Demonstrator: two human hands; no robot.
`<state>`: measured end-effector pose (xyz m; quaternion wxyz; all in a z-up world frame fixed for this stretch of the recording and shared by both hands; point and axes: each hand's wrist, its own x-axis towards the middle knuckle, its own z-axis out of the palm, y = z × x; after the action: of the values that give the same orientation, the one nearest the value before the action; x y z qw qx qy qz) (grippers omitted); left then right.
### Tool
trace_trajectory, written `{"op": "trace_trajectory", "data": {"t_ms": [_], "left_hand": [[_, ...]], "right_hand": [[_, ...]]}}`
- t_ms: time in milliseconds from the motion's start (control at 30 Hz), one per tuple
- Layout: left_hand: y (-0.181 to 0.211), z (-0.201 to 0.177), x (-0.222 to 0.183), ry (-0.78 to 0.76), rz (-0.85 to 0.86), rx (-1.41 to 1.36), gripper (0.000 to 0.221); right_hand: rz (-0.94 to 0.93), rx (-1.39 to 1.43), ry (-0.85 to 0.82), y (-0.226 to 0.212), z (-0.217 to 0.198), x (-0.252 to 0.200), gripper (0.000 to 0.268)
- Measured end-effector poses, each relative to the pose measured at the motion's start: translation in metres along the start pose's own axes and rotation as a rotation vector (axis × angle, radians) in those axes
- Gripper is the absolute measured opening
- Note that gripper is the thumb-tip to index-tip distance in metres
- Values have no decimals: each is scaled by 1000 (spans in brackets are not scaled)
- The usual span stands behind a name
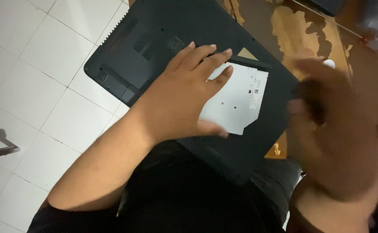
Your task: The person is disassembling a laptop by unscrewing and removing an internal component, likely an optical drive or hard drive caddy.
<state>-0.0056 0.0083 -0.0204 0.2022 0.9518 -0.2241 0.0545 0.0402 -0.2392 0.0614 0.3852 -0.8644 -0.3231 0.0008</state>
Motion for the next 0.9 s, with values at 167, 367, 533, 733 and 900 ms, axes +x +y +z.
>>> {"op": "trace_trajectory", "data": {"t_ms": [167, 367, 533, 733, 900], "left_hand": [[-2, 1, -1, -13, -26, -28, 84], [3, -1, 2, 9, -56, 49, 81], [3, -2, 2, 5, -37, 11, 79], [-4, 3, -1, 15, -38, -76, 85], [-8, 1, 2, 3, -32, -19, 95]], "right_hand": [[-5, -456, -365, 19, 33, 1, 62], [13, -541, -419, 27, 52, -8, 49], [56, -505, -435, 23, 50, -6, 55], [6, -474, -369, 28, 53, -15, 60], [-37, -472, -345, 30, 51, -17, 60]]}}
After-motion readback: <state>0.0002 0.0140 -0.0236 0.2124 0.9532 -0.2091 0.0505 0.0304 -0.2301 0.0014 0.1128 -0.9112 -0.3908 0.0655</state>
